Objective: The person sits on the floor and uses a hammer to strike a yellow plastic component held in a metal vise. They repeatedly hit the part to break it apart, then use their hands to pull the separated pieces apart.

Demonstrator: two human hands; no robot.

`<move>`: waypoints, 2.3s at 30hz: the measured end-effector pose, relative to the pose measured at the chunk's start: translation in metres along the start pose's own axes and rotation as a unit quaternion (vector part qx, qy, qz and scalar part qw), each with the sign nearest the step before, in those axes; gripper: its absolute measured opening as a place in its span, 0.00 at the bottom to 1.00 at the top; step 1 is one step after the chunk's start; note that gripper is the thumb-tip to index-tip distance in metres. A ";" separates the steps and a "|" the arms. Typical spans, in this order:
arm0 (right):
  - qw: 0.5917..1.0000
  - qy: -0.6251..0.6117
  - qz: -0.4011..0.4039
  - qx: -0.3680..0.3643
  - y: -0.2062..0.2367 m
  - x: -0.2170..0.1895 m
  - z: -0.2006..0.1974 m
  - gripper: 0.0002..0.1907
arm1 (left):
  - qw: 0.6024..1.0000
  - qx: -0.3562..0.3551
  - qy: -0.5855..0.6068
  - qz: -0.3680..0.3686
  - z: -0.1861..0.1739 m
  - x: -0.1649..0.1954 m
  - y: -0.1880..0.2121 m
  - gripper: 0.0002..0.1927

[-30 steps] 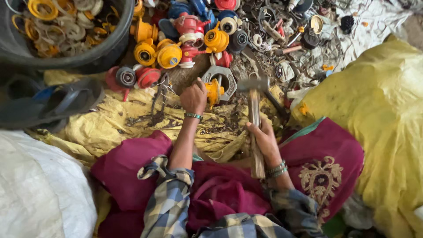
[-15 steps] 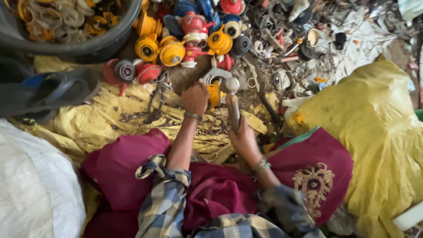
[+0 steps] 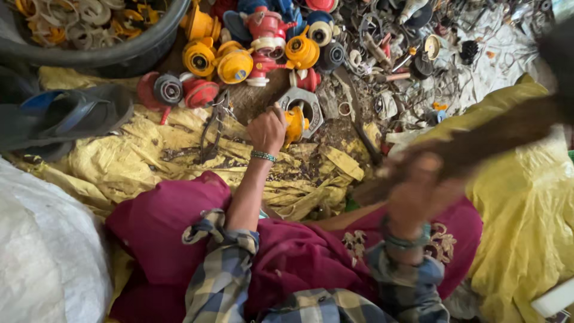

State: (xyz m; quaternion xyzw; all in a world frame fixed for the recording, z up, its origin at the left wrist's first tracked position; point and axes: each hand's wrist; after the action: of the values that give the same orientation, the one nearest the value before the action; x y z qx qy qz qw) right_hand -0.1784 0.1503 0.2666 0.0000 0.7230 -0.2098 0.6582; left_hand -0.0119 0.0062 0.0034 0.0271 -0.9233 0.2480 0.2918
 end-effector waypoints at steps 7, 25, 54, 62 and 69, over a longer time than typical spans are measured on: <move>0.903 0.326 0.246 -0.134 0.030 0.089 0.033 0.13 | 1.000 -0.006 -0.010 -0.027 0.002 0.003 -0.003 0.29; 0.864 0.391 0.265 -0.175 0.022 0.088 0.021 0.23 | 0.998 0.017 -0.051 0.031 0.012 0.002 0.004 0.24; 0.929 0.367 0.017 -0.028 -0.007 0.017 -0.051 0.19 | 1.000 0.011 0.003 0.018 -0.004 0.004 0.000 0.28; 0.952 0.305 0.034 -0.009 -0.020 0.038 -0.005 0.20 | 0.999 -0.015 0.030 0.015 0.010 0.000 0.005 0.29; 0.842 0.392 0.351 -0.116 0.031 0.114 0.007 0.19 | 0.994 0.054 -0.060 0.070 0.019 0.014 0.010 0.29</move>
State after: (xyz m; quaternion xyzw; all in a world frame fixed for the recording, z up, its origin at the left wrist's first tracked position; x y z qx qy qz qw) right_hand -0.1786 0.1446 0.1482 0.2601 0.8914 0.1380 0.3444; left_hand -0.0355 0.0074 -0.0068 -0.0072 -0.9241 0.3150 0.2164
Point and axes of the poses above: each hand's wrist, its own y-axis away from the middle knuckle, its own z-axis out of the palm, x = y × z, and after that the axes turned 11 degrees about z, right-handed
